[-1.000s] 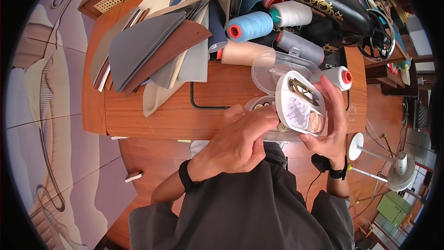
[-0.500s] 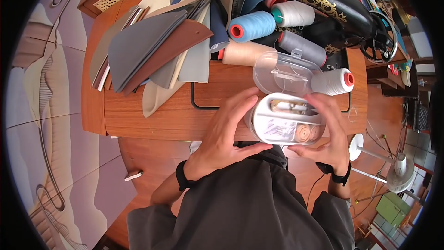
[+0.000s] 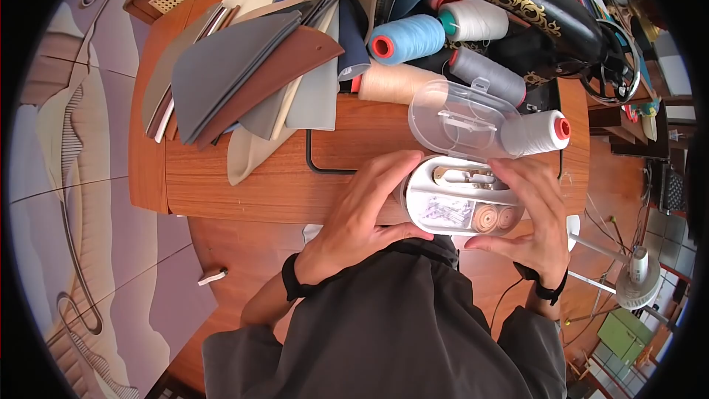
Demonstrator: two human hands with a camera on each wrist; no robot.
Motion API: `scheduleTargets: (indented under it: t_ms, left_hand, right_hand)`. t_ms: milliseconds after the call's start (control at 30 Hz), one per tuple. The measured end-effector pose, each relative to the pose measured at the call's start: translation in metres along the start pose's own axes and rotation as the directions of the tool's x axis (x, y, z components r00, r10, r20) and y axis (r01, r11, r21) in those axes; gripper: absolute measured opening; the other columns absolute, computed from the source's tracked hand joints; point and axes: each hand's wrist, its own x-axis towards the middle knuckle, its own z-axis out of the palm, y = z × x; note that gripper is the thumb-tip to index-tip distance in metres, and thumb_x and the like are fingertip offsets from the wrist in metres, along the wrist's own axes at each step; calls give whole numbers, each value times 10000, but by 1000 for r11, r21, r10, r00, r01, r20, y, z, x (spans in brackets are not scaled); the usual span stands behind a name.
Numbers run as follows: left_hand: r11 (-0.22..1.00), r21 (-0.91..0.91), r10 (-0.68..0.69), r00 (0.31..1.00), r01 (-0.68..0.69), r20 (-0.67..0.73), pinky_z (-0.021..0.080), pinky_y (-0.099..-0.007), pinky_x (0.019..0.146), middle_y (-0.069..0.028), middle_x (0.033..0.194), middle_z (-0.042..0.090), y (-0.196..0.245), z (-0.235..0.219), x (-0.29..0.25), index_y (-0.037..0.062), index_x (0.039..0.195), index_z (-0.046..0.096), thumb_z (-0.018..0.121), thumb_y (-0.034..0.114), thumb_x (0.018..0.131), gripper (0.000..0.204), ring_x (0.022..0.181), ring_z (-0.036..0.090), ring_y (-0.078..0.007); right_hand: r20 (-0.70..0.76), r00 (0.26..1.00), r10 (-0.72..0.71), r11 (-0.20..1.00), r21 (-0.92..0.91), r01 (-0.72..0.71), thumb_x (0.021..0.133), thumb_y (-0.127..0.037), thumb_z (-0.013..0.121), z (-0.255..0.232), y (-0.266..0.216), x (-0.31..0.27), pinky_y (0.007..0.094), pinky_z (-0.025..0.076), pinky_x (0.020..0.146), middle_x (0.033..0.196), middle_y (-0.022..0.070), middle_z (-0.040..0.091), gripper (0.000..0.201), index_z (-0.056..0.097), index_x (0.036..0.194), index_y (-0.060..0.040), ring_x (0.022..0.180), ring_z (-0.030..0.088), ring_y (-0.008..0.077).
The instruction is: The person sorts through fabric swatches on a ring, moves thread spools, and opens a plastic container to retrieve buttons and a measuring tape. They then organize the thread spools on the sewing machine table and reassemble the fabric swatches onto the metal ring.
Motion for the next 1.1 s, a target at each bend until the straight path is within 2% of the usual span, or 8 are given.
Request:
scheduleTargets:
  t_ms: [300, 533, 633, 700, 833, 900, 1100]
  left_hand:
    - [999, -33, -1, 1000, 1, -2, 507, -395, 926, -162, 1369, 519, 0, 1, 1, 27, 1438, 437, 899, 189, 672, 909, 1207, 557, -324]
    - [999, 23, 22, 1000, -23, 22, 499, -397, 948, -156, 1396, 511, 0, -2, 2, 28, 1437, 435, 899, 206, 675, 909, 1219, 559, -331]
    - [999, -37, 16, 1000, -16, -3, 489, -400, 962, -159, 1397, 523, 1, 0, 4, 30, 1436, 433, 900, 217, 674, 913, 1231, 559, -332]
    - [985, -171, -36, 999, 37, 4, 481, -400, 974, -164, 1393, 531, 0, 2, 0, 36, 1435, 432, 901, 223, 669, 917, 1247, 549, -335]
    - [990, -135, -41, 999, 42, 5, 481, -398, 971, -168, 1387, 536, -2, 0, 0, 39, 1429, 441, 899, 229, 668, 908, 1239, 551, -338]
    - [995, -99, 24, 1000, -23, 13, 479, -401, 971, -169, 1375, 548, -3, 0, 2, 41, 1429, 444, 894, 234, 669, 904, 1223, 559, -341]
    - [998, -39, 59, 998, -58, 20, 488, -404, 961, -160, 1379, 543, -2, -2, 2, 36, 1428, 445, 888, 241, 664, 907, 1217, 559, -341]
  right_hand:
    - [-1, 998, -64, 997, 49, 64, 514, -325, 929, 3, 7, 2, 434, 478, 957, 1210, 114, 664, 827, 644, 1222, -7, 1117, 597, 315]
    - [-17, 996, -87, 994, 70, 88, 513, -303, 934, 4, 9, -2, 446, 486, 939, 1218, 127, 657, 830, 635, 1229, -9, 1105, 598, 324]
    - [-25, 997, -70, 996, 59, 72, 509, -293, 931, 6, 6, -1, 445, 487, 938, 1221, 125, 655, 828, 636, 1229, -11, 1104, 596, 323]
    - [-27, 998, -60, 996, 58, 61, 506, -289, 929, 7, 4, 0, 443, 486, 940, 1220, 124, 654, 826, 637, 1229, -15, 1105, 595, 322]
    - [-6, 999, -36, 999, 24, 36, 505, -293, 921, 5, 1, 0, 443, 481, 952, 1216, 120, 654, 833, 641, 1244, -28, 1106, 591, 323]
    - [0, 1000, -31, 999, 26, 31, 505, -296, 919, 3, 2, -1, 442, 479, 955, 1214, 119, 654, 839, 640, 1250, -30, 1107, 590, 324]
    - [22, 999, -30, 999, 14, 30, 503, -299, 915, 1, 3, 1, 440, 477, 959, 1221, 107, 655, 842, 642, 1253, -30, 1115, 582, 323]
